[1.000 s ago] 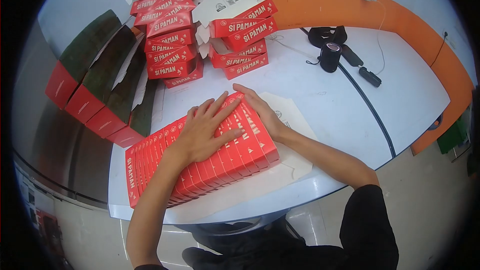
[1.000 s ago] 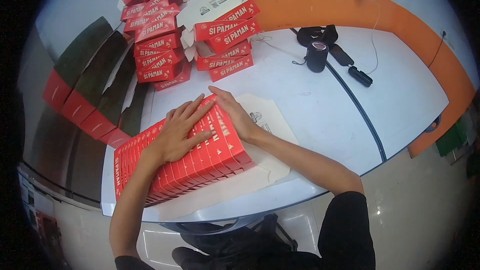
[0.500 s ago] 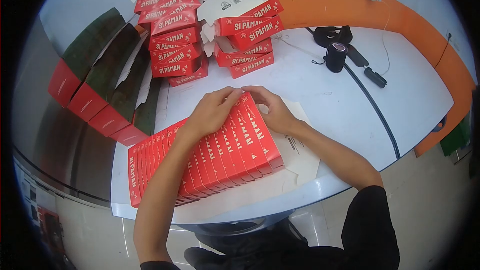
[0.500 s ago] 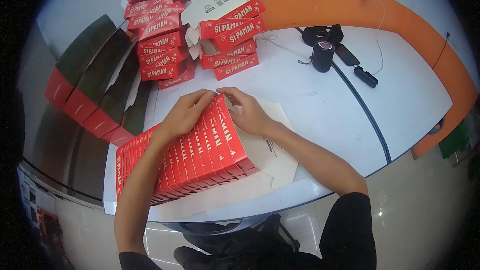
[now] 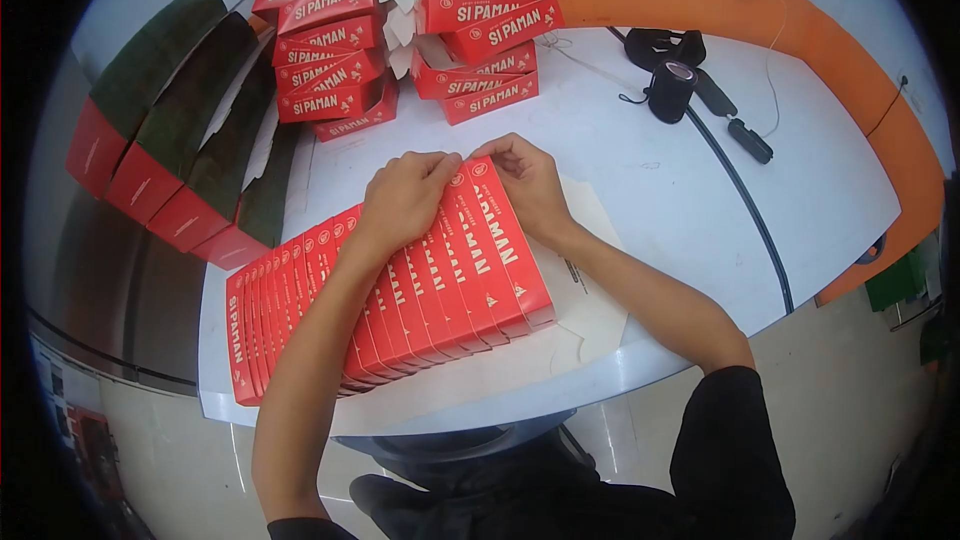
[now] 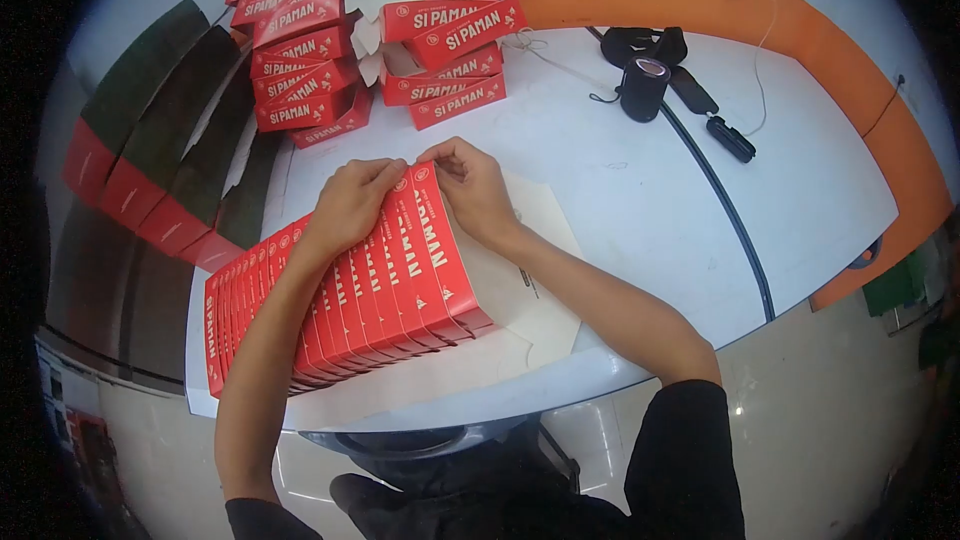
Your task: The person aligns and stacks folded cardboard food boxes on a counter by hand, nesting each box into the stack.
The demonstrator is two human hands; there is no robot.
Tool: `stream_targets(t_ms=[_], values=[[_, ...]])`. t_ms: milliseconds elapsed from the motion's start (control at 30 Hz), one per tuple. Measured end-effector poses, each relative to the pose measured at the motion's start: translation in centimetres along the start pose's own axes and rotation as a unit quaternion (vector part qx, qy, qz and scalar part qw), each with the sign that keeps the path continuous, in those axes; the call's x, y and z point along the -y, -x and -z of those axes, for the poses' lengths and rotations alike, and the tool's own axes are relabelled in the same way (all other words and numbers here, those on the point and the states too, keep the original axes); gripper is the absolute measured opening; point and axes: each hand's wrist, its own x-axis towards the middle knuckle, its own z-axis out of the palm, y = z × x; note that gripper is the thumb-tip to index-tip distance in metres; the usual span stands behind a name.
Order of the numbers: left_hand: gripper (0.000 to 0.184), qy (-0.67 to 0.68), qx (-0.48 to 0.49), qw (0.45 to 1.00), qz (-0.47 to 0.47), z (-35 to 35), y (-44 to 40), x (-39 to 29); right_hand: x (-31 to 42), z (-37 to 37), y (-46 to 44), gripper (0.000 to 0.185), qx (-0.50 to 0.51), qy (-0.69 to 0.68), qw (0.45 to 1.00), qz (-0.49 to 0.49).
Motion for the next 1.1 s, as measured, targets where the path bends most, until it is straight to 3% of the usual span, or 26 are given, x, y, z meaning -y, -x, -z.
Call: stream_targets(t_ms=[200, 300, 400, 500, 600, 900, 1100], values=[[0.046, 0.009, 0.026, 0.999, 0.019, 0.4, -0.1, -0.3, -0.1, -0.3, 0.1, 0.013, -0.005, -0.073, 0.997, -0.023], [0.046, 0.009, 0.005, 1.0, 0.023, -0.1, 0.3, -0.5, -0.1, 0.5, -0.8, 0.023, 0.038, -0.002, 0.999, 0.035], [0.047, 0.023, -0.041, 0.998, -0.028, -0.7, 0.7, -0.1, 1.5, 1.7, -0.9, 0.039, 0.067, 0.159, 0.982, 0.073], [0.047, -0.002, -0.002, 1.0, 0.009, -0.1, 0.6, -0.4, -0.3, 2.7, -0.8, 0.049, 0.107, 0.147, 0.982, -0.045], [0.047, -0.011, -0.004, 1.0, 0.013, -0.1, 0.5, -0.4, -2.0, 1.8, 0.5, 0.051, 0.136, 0.15, 0.979, 0.002], [0.047, -0.018, -0.018, 1.0, 0.018, -0.2, 0.6, -0.6, -2.7, 0.7, 1.1, 0.063, 0.111, 0.089, 0.988, -0.066], [0.048, -0.014, -0.035, 0.999, 0.008, -0.5, 0.6, -0.2, -2.5, 0.7, 1.2, 0.066, 0.116, 0.122, 0.98, -0.103]])
